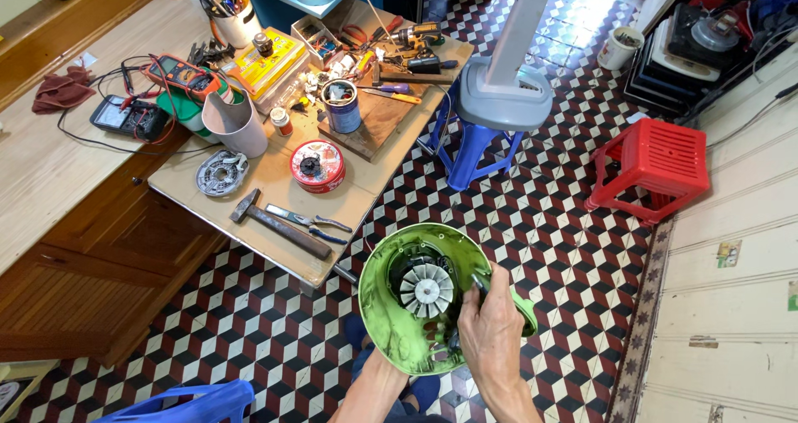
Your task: The person disassembles a green fan housing, removes the motor and fan blade assembly, and uses a screwdriver to adjust internal components. They then reassemble the unit and place it on the workbench.
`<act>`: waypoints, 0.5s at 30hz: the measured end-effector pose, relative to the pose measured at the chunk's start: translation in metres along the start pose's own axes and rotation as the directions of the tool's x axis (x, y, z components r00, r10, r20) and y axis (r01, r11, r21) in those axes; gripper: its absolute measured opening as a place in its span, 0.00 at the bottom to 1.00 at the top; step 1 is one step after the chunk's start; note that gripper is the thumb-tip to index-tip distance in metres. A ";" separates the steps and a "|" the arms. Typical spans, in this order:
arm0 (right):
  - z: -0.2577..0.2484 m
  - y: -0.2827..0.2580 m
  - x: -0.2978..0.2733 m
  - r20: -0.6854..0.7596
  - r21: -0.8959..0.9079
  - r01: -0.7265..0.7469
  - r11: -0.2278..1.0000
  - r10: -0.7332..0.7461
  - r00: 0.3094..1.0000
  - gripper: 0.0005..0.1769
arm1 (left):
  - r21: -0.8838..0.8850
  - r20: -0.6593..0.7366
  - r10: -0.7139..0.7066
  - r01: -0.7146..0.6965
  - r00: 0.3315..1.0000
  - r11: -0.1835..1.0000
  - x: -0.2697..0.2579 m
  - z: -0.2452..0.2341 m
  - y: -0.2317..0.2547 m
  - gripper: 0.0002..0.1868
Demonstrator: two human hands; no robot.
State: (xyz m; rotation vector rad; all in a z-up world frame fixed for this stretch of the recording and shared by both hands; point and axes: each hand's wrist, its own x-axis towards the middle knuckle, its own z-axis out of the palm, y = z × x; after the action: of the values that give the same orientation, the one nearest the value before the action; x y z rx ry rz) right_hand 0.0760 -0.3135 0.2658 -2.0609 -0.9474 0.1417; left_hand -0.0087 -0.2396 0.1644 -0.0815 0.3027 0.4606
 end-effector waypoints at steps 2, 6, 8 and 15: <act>0.001 0.003 0.002 0.011 0.029 0.036 0.999 -0.037 0.999 0.17 | 0.016 -0.005 0.017 -0.017 1.000 1.000 0.002 0.001 0.000 0.38; 0.005 0.005 0.014 0.125 -0.001 -0.084 0.996 0.083 0.989 0.16 | 0.046 -0.029 0.042 -0.040 0.999 0.998 0.005 0.003 0.007 0.36; 0.006 0.003 0.023 0.164 0.049 -0.101 0.994 0.092 0.982 0.17 | 0.058 -0.044 0.058 -0.056 0.997 0.997 0.006 0.005 0.013 0.35; 0.013 -0.010 0.076 0.377 0.161 -0.375 0.913 0.294 0.878 0.29 | 0.099 -0.105 0.148 -0.137 0.983 0.986 0.037 0.025 0.052 0.32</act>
State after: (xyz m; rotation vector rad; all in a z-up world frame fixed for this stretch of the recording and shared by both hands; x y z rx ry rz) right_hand 0.1184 -0.2506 0.2816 -1.9988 -0.7203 0.7884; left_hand 0.0060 -0.1741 0.1764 0.0033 0.4417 0.5848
